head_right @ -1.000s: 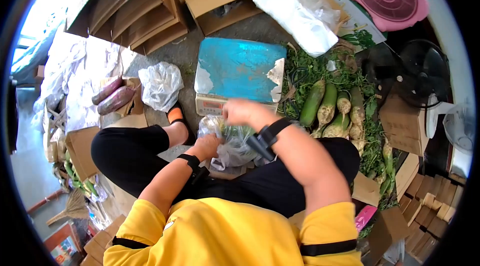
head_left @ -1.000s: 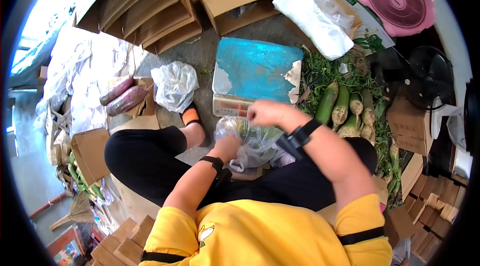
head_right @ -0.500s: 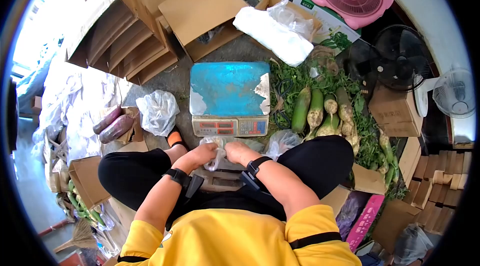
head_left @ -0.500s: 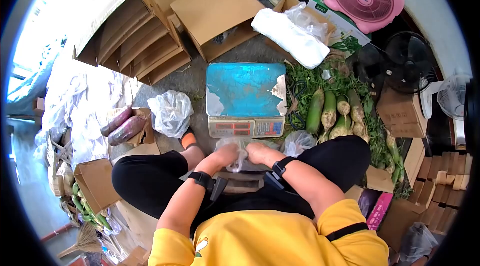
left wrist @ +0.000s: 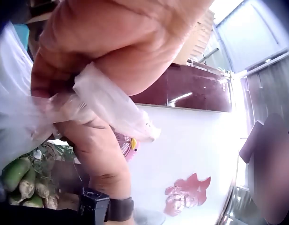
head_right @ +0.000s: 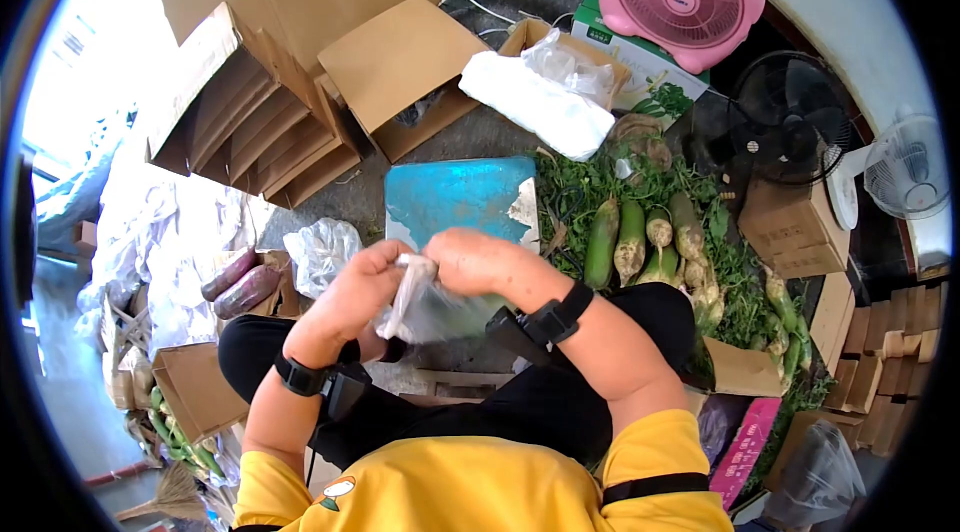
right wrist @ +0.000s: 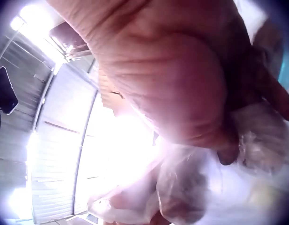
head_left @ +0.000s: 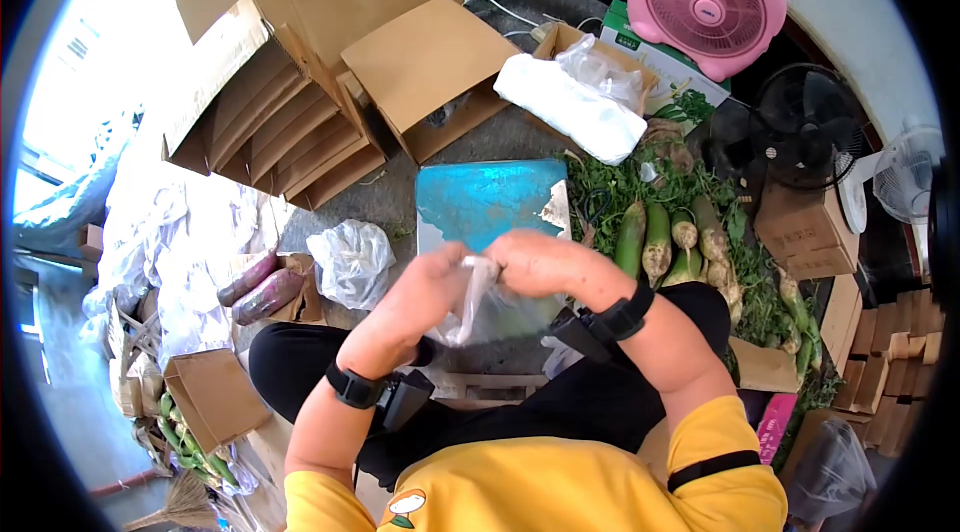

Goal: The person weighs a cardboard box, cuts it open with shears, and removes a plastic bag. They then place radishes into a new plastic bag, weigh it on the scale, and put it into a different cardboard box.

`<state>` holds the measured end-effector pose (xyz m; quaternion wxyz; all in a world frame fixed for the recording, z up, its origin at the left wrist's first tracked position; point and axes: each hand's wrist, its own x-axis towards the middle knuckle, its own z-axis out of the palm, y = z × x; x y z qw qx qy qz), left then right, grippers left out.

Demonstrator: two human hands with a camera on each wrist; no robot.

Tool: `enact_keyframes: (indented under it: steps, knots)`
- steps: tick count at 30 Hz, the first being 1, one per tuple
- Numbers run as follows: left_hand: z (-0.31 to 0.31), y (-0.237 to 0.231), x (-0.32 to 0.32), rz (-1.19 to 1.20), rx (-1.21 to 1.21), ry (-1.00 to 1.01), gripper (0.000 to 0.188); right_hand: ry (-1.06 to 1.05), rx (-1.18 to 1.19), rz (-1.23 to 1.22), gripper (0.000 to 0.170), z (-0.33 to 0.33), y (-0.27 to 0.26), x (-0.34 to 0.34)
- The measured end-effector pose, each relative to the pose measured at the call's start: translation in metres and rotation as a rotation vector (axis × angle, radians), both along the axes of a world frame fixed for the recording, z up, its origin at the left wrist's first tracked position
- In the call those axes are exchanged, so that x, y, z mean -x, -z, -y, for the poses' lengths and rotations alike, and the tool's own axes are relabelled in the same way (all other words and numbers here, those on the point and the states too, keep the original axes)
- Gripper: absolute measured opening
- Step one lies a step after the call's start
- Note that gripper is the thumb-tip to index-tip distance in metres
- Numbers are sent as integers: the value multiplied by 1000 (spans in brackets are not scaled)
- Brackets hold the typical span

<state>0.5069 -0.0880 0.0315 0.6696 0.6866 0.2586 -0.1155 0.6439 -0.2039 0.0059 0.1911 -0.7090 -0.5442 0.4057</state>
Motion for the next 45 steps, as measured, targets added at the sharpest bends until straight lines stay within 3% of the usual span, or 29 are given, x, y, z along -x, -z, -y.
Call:
enact_keyframes:
  steps: [4,8,14,22,25,27,28,30,32,34,35,37,38,40,42,44,45]
  knots:
    - [-14,-7,-36,48,23,-42,10,39,-186,151,11,-15,-2,-35]
    - [-34,34,-71,114,35,-56,12,130,-303,238,12,-36,30,-69]
    - [-48,77,-101,103,-69,-121,15,189,-240,350,15,-53,60,-90]
    - [-58,72,-113,159,-54,-172,20,380,-264,212,17,-52,80,-102]
    - [-60,86,-111,214,-203,-247,19,446,-281,107,21,-47,95,-99]
    - [-64,97,-110,304,-560,-262,16,435,-242,59,29,-45,97,-97]
    - [-65,98,-111,303,-558,-258,16,426,-203,12,39,-44,96,-97]
    - [-66,93,-112,208,-312,-383,15,397,-209,-5,41,-41,85,-95]
    - [-64,84,-113,189,-366,-341,15,364,-220,-19,43,-41,80,-96]
    - [-64,85,-115,534,-738,-242,13,427,-270,-254,43,-42,81,-99]
    - [-66,83,-116,536,-738,-240,13,429,-272,-252,43,-41,81,-102]
    - [-68,74,-117,363,-320,-186,13,465,-277,-553,40,-39,72,-105]
    - [-67,69,-118,363,-319,-186,13,465,-277,-553,40,-37,68,-106]
    - [-66,55,-120,362,112,-307,15,577,-185,-802,35,-34,61,-108]
    - [-68,42,-122,349,188,-327,15,634,-164,-778,33,-34,56,-108]
    - [-72,23,-121,193,33,-184,14,687,-145,-758,31,-36,57,-107]
    - [-76,15,-120,163,65,-122,16,649,-204,-698,29,-37,61,-106]
